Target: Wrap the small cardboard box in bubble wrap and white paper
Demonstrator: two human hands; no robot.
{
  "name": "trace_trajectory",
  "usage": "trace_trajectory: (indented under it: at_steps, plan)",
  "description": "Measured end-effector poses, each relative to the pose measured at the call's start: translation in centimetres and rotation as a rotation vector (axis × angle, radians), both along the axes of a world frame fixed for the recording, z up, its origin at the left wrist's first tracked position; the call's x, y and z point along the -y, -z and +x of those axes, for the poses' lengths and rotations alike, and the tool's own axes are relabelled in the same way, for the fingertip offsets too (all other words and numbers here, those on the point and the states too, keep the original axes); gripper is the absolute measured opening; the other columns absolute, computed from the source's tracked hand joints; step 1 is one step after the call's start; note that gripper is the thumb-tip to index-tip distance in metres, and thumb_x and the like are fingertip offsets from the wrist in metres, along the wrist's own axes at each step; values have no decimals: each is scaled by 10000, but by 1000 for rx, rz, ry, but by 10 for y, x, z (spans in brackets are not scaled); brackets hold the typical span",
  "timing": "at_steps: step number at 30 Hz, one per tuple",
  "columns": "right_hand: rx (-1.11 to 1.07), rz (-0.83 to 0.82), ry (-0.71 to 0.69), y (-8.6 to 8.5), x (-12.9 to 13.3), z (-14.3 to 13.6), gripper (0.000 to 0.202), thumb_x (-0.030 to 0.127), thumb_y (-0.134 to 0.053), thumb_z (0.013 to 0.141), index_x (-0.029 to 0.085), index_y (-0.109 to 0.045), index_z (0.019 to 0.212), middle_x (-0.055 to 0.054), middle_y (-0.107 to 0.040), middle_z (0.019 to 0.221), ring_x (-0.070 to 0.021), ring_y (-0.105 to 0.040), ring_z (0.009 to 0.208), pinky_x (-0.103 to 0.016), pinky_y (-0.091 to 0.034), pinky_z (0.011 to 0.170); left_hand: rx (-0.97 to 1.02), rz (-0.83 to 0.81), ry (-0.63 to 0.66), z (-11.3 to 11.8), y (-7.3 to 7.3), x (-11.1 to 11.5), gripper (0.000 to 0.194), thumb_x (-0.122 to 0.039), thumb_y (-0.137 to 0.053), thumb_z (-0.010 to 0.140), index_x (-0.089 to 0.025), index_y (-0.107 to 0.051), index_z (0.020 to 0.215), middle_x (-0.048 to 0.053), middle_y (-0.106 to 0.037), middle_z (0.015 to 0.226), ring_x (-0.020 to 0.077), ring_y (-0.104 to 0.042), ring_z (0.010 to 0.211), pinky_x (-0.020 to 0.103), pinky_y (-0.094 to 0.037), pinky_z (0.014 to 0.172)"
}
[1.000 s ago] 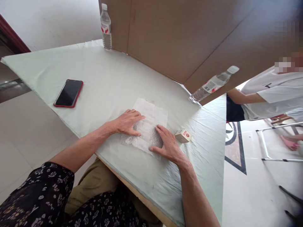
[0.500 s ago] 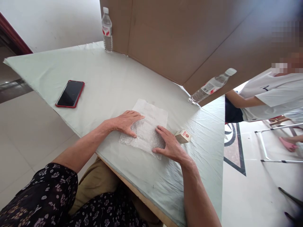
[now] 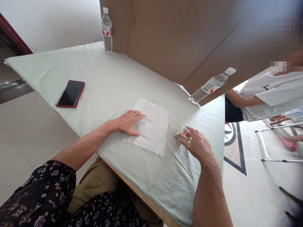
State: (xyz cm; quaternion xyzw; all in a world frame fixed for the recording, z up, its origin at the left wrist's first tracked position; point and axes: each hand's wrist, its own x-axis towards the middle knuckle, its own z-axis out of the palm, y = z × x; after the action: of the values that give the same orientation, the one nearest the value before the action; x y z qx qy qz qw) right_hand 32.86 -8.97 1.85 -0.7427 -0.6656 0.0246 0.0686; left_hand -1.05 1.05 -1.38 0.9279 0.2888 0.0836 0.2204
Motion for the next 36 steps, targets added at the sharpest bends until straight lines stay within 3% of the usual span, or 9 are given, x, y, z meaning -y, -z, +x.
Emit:
trace_trajectory:
  at_steps: [2, 5, 10, 16, 21, 27, 36]
  plan:
    - [-36, -35, 37, 8, -1, 5, 505, 436, -598, 783, 181, -627, 1217, -147, -726, 1041, -346, -670, 932, -463, -504, 754, 29, -1, -4, 1, 0, 0, 820, -512, -655, 805, -200, -338, 1494, 139, -432, 1505, 324, -310, 1449, 470, -229, 1195]
    - [-151, 54, 7, 7, 2, -4, 496, 480, -602, 791, 189, -636, 1190, -112, -738, 965, -303, -683, 875, -428, -509, 752, 55, 17, -16, 1, 1, -1, 745, -484, -638, 816, -196, -392, 1458, 137, -476, 1470, 318, -371, 1412, 472, -249, 1185]
    - [-351, 167, -200, -3, -8, -58, 518, 467, -637, 815, 209, -610, 1265, -112, -728, 1138, -289, -684, 992, -437, -518, 876, 18, 35, -29, 1, 3, -2, 809, -492, -654, 794, -182, -354, 1479, 152, -485, 1456, 327, -396, 1391, 467, -260, 1169]
    - [-300, 41, -411, 20, -39, -110, 511, 318, -614, 818, 211, -592, 1317, -115, -680, 1284, -331, -634, 1137, -506, -479, 962, 29, 40, -20, 1, 4, -3, 857, -506, -671, 780, -184, -319, 1492, 150, -459, 1479, 316, -387, 1395, 449, -257, 1169]
    - [-339, 22, -423, 33, -40, -107, 603, 373, -609, 825, 206, -520, 1397, -123, -625, 1370, -333, -593, 1224, -514, -463, 1016, 25, 35, -11, 2, 3, -3, 834, -483, -667, 781, -212, -310, 1484, 129, -468, 1474, 306, -395, 1382, 446, -262, 1160]
    - [-381, 54, -383, 35, -35, -104, 550, 363, -581, 846, 177, -540, 1362, -130, -634, 1354, -304, -593, 1243, -476, -465, 1052, 17, 29, -15, 1, 2, -2, 836, -485, -664, 787, -213, -298, 1488, 130, -461, 1476, 301, -388, 1380, 441, -258, 1164]
    - [-353, 78, -371, 37, -37, -108, 545, 337, -548, 862, 204, -519, 1390, -123, -638, 1337, -316, -595, 1223, -507, -473, 1035, 13, 32, -13, 1, 0, -2, 812, -485, -658, 787, -237, -301, 1473, 129, -459, 1481, 311, -390, 1392, 461, -271, 1163]
